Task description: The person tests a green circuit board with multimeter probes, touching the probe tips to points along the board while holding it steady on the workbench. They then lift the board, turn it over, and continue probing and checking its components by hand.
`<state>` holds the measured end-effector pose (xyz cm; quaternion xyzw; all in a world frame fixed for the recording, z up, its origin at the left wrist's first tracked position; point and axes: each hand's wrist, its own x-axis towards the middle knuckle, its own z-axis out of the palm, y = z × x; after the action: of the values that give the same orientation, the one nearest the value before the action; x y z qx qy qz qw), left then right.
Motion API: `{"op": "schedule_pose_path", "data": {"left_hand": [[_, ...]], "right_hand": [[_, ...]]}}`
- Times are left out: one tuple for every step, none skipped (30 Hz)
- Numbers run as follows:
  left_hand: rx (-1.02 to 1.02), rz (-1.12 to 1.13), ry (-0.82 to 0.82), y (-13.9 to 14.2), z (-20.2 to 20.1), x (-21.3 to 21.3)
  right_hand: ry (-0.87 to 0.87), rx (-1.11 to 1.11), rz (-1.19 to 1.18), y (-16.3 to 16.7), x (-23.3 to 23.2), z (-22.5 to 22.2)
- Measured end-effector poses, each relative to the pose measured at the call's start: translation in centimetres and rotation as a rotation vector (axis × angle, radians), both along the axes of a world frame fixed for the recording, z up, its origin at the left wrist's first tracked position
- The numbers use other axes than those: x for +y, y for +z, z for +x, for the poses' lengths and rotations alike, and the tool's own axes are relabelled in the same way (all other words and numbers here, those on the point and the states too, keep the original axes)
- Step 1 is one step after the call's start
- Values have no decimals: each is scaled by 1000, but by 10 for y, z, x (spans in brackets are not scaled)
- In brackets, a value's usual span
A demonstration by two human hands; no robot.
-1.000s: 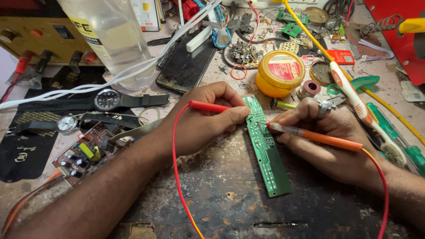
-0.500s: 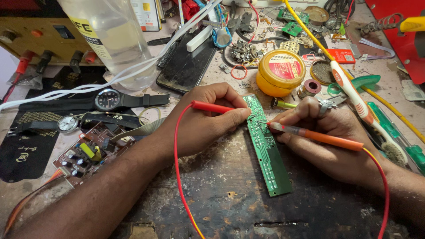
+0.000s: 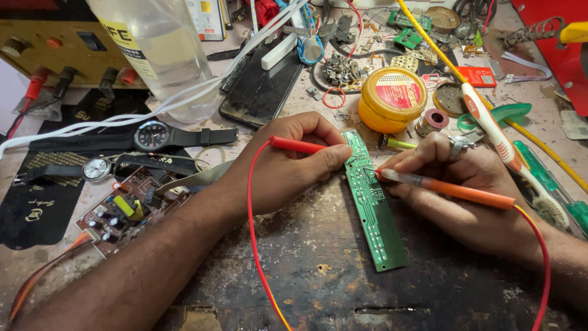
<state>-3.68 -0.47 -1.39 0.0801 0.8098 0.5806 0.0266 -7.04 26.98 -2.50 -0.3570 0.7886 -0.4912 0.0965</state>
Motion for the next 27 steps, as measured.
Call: {"op": "schedule_pose_path", "data": {"left_hand": [[6, -5, -4, 0, 0, 0], [12, -9, -7, 0, 0, 0], [18, -14, -11, 0, 0, -1], [19, -15, -16, 0, 0, -1], [21, -16, -21, 0, 0, -1], [23, -18, -26, -1, 0, -2], [27, -16, -27, -1, -1, -2], [31, -14, -28, -1, -1, -2], [35, -12, -28, -2, -1, -2], [44, -11, -29, -2, -1, -1], [54, -11, -30, -2, -1, -1], [63, -10, -31, -2, -1, -1], [57, -16, -28, -2, -1, -2], [51, -21, -26, -2, -1, -2], [46, -26, -24, -1, 0, -2], [43, -31, -22, -1, 0, -2], [42, -35, -20, 0, 0, -2], [39, -40, -18, 0, 0, -2], [37, -46, -15, 0, 1, -2], [35, -52, -12, 1, 1, -2], [33, -58, -9, 1, 1, -2], [26, -56, -8, 1, 1, -2], [19, -55, -7, 1, 1, -2], [12, -53, -6, 1, 1, -2], [22, -55, -7, 1, 1, -2], [31, -57, -8, 1, 1, -2], [41, -59, -10, 1, 1, -2]], "right_hand": [[1, -6, -5, 0, 0, 0], [3, -13, -10, 0, -1, 0], [4, -19, -14, 0, -1, -1], [0, -20, -8, 0, -1, 0], [-4, -19, -2, 0, -1, 0], [-9, -18, 5, 1, -1, 0], [-9, -19, 5, 1, -1, 0], [-9, -21, 6, 1, -1, 0], [-9, -22, 7, 1, -1, -1], [-5, -16, 7, 2, -1, -1], [-1, -10, 8, 2, -1, -1], [2, -4, 8, 1, -1, -1], [-13, -22, 12, 1, -1, -1], [-28, -41, 15, 0, -1, -1], [-44, -60, 19, -1, -1, 0], [-36, -39, 12, -2, -1, 0], [-28, -18, 6, -3, -1, -1], [-20, 3, -1, -4, -1, -1], [-21, 7, 2, -5, -1, -1], [-23, 10, 4, -6, 0, -1], [-24, 14, 7, -7, 0, -1], [-24, 29, 7, -7, 0, -1], [-24, 44, 7, -8, 0, -1], [-24, 60, 7, -8, 0, -1], [-24, 44, 4, -8, 0, -2], [-24, 28, 2, -8, 0, -2], [-24, 12, 0, -7, 0, -2]]}}
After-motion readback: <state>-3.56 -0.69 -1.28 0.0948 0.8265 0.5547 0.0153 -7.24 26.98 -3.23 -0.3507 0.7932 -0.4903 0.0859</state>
